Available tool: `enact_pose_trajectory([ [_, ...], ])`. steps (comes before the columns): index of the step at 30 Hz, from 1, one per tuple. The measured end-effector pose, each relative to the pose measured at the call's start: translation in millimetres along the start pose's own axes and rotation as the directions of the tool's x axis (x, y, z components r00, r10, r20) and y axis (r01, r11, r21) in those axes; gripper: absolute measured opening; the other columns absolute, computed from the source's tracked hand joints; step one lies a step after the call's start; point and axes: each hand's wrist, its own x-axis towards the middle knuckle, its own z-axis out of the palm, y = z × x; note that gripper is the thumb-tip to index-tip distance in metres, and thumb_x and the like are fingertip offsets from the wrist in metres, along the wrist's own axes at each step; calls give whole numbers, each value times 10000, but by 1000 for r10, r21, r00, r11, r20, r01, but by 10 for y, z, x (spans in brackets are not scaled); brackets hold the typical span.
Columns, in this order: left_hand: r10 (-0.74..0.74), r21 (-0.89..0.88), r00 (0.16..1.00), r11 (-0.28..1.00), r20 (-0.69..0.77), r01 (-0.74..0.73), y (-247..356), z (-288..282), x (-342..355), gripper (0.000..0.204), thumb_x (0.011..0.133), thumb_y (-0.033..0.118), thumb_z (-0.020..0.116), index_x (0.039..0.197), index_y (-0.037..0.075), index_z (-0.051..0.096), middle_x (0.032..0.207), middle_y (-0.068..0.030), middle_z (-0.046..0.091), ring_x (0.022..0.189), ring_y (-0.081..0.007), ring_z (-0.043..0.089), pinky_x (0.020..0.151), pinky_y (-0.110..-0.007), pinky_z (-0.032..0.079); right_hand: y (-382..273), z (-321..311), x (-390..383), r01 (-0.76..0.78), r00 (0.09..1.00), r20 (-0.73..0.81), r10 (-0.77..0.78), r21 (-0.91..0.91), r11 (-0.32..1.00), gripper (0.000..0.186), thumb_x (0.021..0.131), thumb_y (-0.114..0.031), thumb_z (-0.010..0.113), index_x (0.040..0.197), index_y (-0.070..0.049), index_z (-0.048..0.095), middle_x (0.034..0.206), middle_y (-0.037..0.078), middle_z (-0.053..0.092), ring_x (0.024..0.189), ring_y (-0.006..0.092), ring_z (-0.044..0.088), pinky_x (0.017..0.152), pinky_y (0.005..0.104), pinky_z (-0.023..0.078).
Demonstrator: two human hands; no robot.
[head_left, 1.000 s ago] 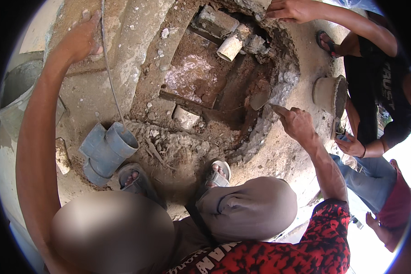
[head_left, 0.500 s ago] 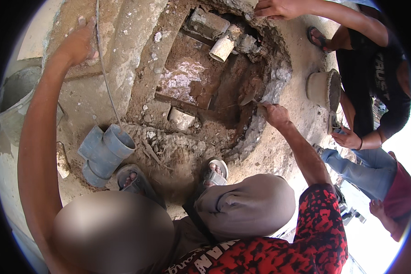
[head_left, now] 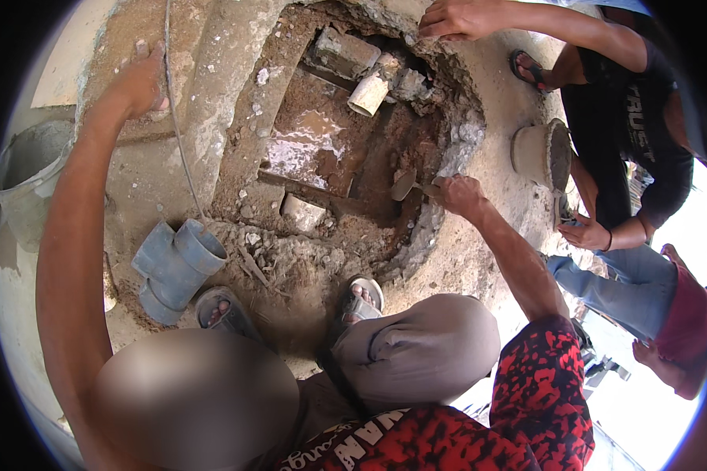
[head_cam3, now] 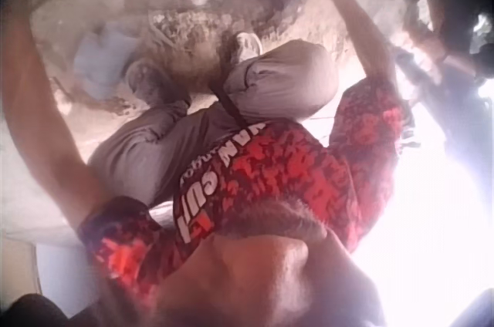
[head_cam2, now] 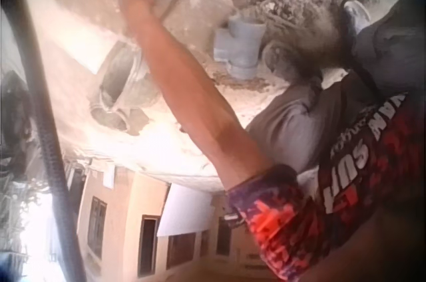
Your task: The person uses a trowel to apply cement mortar from a bucket into a hole in the ground containing PVC pipes.
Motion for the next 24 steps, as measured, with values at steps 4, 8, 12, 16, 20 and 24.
enact_pose_trajectory([
  [4,-53,-17,996,998,68,54,127,-133,-88,959,674,91,703,1438,-1,131,1446,-277,220,1385,-364,130,1131,-410,154,246,-81,-64,-159,966,-188,177,107,981,304,923,-281,414,1099,-75,552,921,211,647,882,320,648,744,411,526],
  [8,-6,-104,999,995,36,9,125,-55,47,958,677,94,702,1439,0,129,1445,-271,228,1382,-366,142,1131,-420,151,576,327,239,-202,957,-196,212,69,977,289,896,-178,370,1129,-95,518,949,208,634,893,356,626,767,453,496],
  [12,-29,-108,998,994,52,35,110,-81,-41,959,674,98,705,1440,8,134,1447,-270,218,1378,-367,155,1128,-437,153,363,383,207,-175,985,-3,175,-72,982,419,913,-147,350,1297,17,392,1053,185,629,935,295,638,780,395,524],
  [16,-25,-9,998,1000,61,26,83,-88,-111,959,665,93,708,1441,19,148,1447,-280,205,1376,-370,156,1127,-433,160,65,-160,-547,7,999,38,-5,-67,998,454,878,-152,396,1315,-31,395,984,220,624,902,338,630,779,437,508],
  [20,7,-57,999,998,35,-5,95,24,4,962,661,94,712,1440,19,152,1448,-282,202,1375,-376,151,1129,-429,153,118,30,-494,-49,998,28,49,6,999,431,854,-179,447,1262,-42,448,961,226,626,873,358,630,760,454,505],
  [24,-26,-100,999,995,25,28,122,-43,61,956,660,83,716,1433,2,159,1449,-274,206,1379,-366,145,1132,-425,141,-427,255,71,244,958,216,-186,-286,927,336,894,-133,394,1214,-100,489,986,184,636,862,320,640,755,421,519],
])
